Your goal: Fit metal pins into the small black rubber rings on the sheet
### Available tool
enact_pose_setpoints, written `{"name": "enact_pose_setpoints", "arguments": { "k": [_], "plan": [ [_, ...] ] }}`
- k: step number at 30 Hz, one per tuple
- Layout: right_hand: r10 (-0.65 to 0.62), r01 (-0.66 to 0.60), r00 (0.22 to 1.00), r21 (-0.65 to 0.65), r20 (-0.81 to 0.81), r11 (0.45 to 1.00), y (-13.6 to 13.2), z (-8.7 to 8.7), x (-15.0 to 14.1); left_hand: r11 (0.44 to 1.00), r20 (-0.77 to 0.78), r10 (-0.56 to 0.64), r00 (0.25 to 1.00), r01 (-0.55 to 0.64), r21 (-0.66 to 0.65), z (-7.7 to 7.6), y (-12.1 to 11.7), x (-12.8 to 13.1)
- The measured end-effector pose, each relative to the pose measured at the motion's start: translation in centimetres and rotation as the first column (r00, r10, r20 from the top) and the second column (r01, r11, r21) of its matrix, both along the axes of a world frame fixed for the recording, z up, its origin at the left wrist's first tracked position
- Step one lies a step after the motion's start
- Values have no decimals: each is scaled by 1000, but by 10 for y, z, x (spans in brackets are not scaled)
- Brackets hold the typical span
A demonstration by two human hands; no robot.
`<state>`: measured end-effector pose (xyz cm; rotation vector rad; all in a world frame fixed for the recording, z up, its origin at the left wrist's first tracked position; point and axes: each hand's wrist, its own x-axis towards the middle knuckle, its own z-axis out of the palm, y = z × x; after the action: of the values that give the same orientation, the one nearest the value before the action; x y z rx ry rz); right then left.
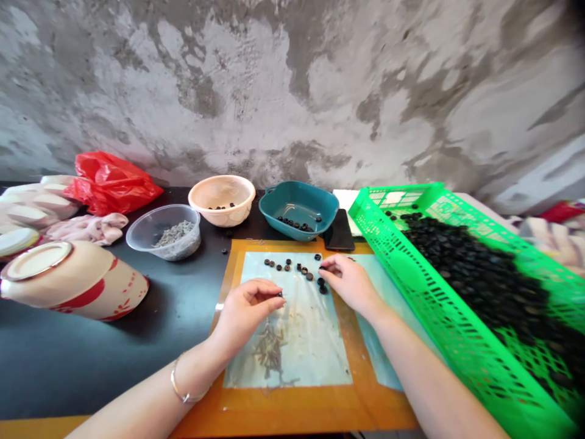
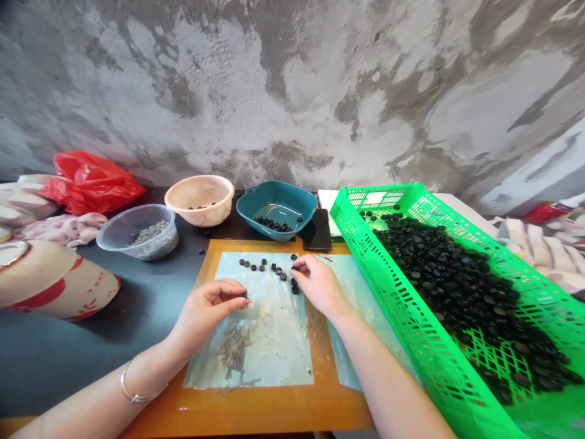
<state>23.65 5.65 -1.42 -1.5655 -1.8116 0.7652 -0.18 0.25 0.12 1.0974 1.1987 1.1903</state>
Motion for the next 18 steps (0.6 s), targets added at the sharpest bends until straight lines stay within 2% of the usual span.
{"name": "enact_pose_setpoints", "arguments": {
  "k": [5,9,12,18],
  "plan": [
    [110,-163,956,-179,-272,970,-16,9,-19,999,-2,-28,1000,28,16,3,-3,0],
    [59,-253,864,-330,-499,909,-29,10,-36,998,0,-50,999,50,42,3,-4,0],
    [48,-277,819,-320,-572,906,-35,11,-44,998,13,-38,999,37,59,3,-4,-1],
    [68,-329,780,-315,-622,890,-39,14,-45,997,31,-32,999,30,65,6,-3,-2]
  ]
}}
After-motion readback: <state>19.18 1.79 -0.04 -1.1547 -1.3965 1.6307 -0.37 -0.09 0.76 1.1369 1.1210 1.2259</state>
